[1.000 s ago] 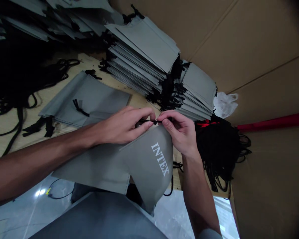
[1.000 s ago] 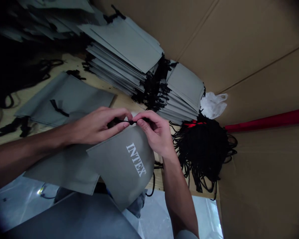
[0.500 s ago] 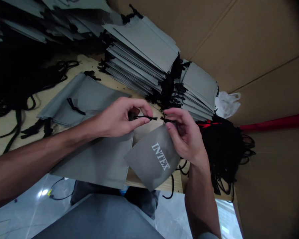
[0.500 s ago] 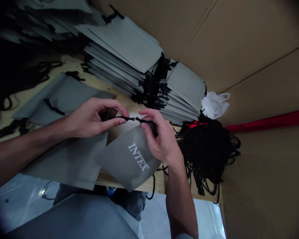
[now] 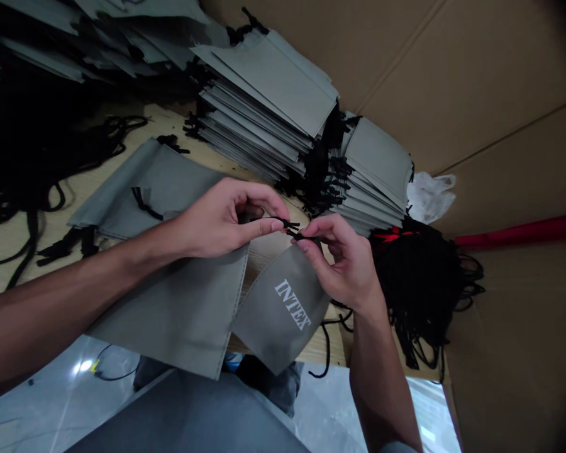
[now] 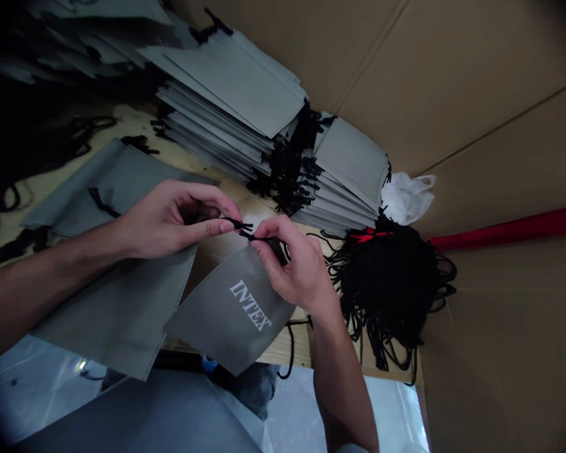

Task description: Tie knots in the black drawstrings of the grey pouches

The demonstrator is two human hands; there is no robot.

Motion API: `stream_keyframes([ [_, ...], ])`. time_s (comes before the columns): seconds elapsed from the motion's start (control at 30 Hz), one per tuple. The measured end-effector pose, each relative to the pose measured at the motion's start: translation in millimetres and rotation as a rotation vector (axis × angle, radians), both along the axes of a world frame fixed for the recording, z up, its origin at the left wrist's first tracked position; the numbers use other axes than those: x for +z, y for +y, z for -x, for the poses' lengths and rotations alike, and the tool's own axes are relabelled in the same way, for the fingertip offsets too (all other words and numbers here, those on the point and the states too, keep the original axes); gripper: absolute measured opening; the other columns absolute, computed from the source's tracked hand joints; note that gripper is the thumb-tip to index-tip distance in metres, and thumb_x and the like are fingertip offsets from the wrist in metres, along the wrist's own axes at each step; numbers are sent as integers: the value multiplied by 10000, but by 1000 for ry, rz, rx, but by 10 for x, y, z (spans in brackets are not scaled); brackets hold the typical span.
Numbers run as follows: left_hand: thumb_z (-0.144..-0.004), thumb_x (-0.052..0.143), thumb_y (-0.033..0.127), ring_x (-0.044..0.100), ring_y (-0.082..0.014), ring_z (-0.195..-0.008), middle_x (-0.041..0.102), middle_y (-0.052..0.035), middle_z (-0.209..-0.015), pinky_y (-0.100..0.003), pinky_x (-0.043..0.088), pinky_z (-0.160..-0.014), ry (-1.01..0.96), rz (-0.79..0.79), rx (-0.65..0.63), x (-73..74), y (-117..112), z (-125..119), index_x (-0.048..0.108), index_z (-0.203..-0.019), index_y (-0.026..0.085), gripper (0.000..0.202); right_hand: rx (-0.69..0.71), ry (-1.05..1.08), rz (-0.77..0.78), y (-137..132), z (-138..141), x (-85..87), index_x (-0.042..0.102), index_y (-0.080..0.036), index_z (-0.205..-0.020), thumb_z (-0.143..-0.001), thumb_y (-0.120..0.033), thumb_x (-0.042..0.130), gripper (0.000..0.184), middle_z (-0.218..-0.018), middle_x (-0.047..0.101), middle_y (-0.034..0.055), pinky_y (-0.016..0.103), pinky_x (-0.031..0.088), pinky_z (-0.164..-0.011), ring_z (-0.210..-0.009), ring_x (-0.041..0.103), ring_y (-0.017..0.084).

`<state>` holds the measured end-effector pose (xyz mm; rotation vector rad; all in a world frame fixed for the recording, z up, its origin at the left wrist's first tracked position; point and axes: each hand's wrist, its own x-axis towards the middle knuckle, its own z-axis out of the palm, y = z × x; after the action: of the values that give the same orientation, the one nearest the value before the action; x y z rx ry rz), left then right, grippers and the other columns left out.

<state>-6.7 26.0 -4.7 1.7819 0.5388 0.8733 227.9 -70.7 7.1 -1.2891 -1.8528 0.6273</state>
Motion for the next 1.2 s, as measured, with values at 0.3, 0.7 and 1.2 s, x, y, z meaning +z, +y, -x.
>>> stream_keyframes([
  [0.3,-938,829,253,769,-95,-839,837,-10,-925,-137,591,-781,-7,52,-42,21,-13,1,809,-1023,154,132,11,-92,-24,-23,-20,32,643,-262,-1105,-1005,-183,689,136,-1043,746,9,321,550,-786,-923,746,178],
  [0.7,-945,816,285,771,-120,-852,844,-11,-937,-171,582,-762,62,-26,-47,43,-12,22,828,-1022,174,136,28,-193,-33,-33,-25,89,610,-256,-1079,-979,-144,687,168,-953,733,-21,283,537,-746,-788,698,138],
  [1.2,-976,763,334,777,-139,-866,852,2,-952,-193,528,-678,153,-99,-79,-12,15,48,838,-1051,212,161,63,-236,17,-53,-49,122,596,-265,-1269,-976,-134,685,333,-1038,805,-1,306,607,-846,-933,790,194],
])
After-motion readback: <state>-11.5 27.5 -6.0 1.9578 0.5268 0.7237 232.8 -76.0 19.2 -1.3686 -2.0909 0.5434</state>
